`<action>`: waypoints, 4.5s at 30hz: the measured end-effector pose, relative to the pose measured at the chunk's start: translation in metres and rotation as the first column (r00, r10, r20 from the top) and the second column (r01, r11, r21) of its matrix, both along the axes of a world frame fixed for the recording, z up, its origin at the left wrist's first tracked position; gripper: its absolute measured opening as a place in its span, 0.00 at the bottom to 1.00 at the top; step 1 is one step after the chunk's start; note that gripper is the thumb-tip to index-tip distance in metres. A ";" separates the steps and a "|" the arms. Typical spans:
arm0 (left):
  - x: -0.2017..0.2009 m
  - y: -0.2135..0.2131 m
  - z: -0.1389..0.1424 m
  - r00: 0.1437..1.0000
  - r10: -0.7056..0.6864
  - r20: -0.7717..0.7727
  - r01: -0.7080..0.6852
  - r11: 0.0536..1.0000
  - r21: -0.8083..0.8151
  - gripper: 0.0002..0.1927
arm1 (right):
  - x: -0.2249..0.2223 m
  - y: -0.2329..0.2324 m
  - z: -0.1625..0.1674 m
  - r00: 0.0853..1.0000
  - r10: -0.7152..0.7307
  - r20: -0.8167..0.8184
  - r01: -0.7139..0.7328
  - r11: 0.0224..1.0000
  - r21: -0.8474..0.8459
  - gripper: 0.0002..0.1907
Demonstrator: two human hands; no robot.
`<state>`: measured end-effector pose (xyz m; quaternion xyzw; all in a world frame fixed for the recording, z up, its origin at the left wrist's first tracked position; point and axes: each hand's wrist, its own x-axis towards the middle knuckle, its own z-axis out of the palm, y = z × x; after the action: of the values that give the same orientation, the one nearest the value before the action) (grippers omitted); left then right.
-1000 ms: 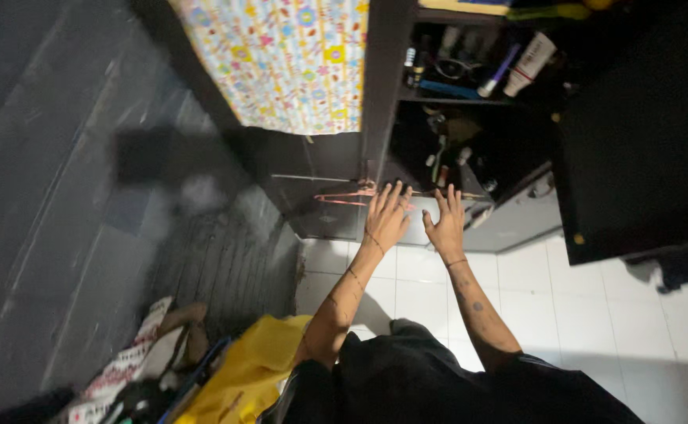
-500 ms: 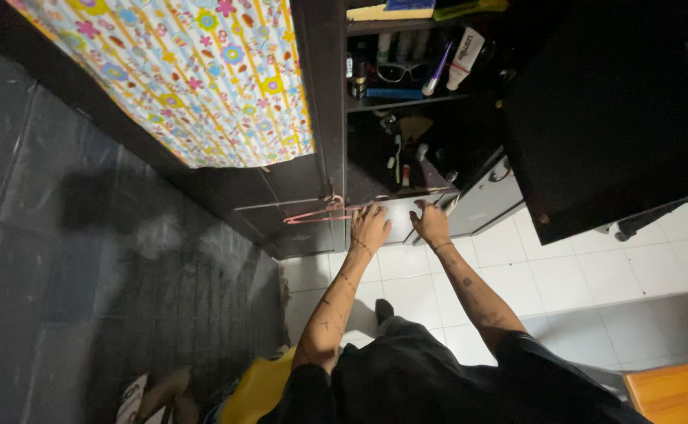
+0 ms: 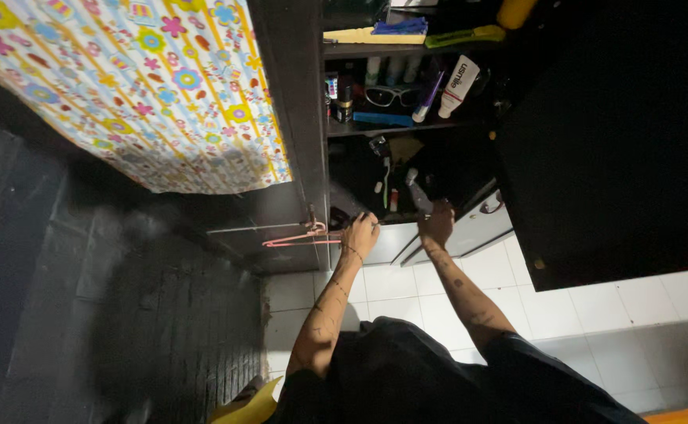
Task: The person repeatedly takes small bottles, a remote, and other small items from a dark wardrobe shelf and places them on a nearby wooden table. The person walks back and forth between the wardrobe and the table multiple times, handling items one or two at a time.
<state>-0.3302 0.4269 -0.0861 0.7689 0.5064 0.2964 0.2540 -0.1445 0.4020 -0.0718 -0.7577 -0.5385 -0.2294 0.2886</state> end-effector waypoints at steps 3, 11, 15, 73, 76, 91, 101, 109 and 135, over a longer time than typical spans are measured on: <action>0.003 0.003 -0.006 1.000 -0.021 0.023 0.021 1.000 0.019 0.07 | 0.021 0.008 0.001 0.933 0.054 -0.355 -0.058 0.998 0.000 0.29; 0.004 0.010 -0.010 0.996 -0.084 -0.009 0.083 0.996 -0.009 0.08 | 0.040 0.034 -0.004 0.887 -0.180 -0.425 0.019 0.935 -0.354 0.15; 0.009 0.012 -0.018 0.993 -0.085 0.085 0.086 0.996 -0.005 0.15 | 0.041 0.025 -0.009 0.835 0.055 -0.547 -0.153 0.979 -0.135 0.14; -0.008 0.020 -0.015 0.623 -0.066 0.780 0.442 0.852 -0.281 0.24 | 0.048 -0.005 -0.010 0.197 0.334 -0.922 -0.605 0.782 0.154 0.23; -0.007 0.014 -0.005 0.677 0.083 0.731 0.348 0.840 -0.417 0.19 | 0.049 -0.012 0.018 0.115 0.160 -0.980 -0.611 0.789 0.057 0.22; -0.050 -0.025 0.096 0.502 -0.133 0.855 0.557 0.806 -0.201 0.23 | -0.028 -0.024 0.110 -0.645 0.295 -0.705 -0.478 0.565 0.673 0.26; -0.056 -0.035 0.076 0.421 -0.080 0.904 0.723 0.631 -0.281 0.23 | -0.049 -0.073 0.109 -0.599 0.321 -0.734 -0.428 0.646 0.632 0.36; -0.041 -0.052 0.062 0.447 -0.224 0.866 0.772 0.586 -0.247 0.21 | -0.062 -0.126 0.096 -0.312 0.490 -0.814 -0.342 0.741 0.578 0.34; 0.151 -0.198 0.079 0.160 -0.694 0.702 0.987 0.098 -0.127 0.27 | 0.006 -0.376 0.109 0.387 0.346 -0.855 0.203 0.872 0.445 0.26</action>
<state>-0.1794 0.2284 -0.0072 0.6935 -0.0803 0.0903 0.7103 -0.1389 0.0263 0.0369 -0.6329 -0.2458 0.1148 0.7252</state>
